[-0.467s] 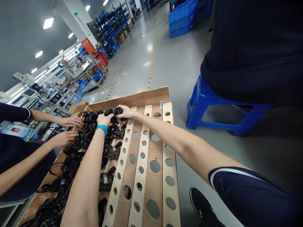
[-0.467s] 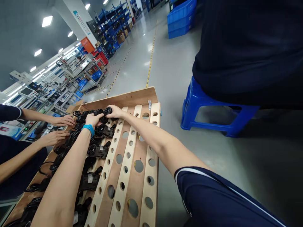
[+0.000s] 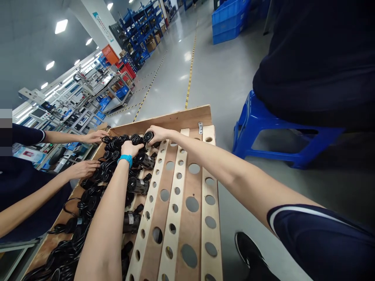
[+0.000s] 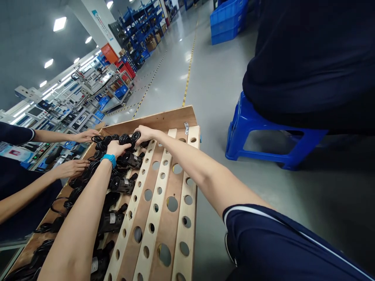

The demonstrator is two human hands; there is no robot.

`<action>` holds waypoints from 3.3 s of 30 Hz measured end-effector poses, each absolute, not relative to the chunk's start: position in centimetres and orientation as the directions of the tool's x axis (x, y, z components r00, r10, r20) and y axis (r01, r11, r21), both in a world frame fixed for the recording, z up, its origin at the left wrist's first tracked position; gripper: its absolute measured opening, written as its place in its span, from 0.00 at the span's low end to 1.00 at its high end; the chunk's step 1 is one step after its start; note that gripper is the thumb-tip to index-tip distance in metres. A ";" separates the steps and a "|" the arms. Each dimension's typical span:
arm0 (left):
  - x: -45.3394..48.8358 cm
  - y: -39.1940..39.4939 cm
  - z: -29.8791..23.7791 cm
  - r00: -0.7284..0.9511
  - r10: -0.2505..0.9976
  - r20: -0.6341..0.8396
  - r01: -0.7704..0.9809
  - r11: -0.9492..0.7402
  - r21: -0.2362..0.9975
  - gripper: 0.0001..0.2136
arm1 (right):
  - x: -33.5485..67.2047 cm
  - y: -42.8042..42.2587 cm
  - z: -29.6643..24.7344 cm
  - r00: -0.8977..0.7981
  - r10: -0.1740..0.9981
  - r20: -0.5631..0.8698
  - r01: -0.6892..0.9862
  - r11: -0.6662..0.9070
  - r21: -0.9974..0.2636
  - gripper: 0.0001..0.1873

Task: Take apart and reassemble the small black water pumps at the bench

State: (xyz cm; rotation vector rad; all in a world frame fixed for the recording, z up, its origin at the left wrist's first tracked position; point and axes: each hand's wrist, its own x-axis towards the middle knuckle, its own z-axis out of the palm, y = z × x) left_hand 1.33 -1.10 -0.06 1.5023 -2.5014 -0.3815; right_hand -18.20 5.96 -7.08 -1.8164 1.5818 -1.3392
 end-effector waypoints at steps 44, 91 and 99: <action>-3.5 50.8 6.8 -0.930 0.276 0.244 0.359 0.528 0.770 0.18 | 9.0 75.3 -1.8 -0.839 -0.485 0.246 -0.516 0.567 -0.642 0.10; 25.6 97.8 13.0 -0.636 0.655 0.409 0.274 -0.304 0.913 0.44 | 36.1 109.7 11.4 -0.046 0.524 0.851 0.010 0.852 -0.524 0.28; 23.3 85.7 11.3 -0.864 0.444 0.236 0.090 -0.326 0.941 0.29 | 29.6 100.7 10.7 -0.494 0.556 0.668 -0.325 0.595 -0.735 0.27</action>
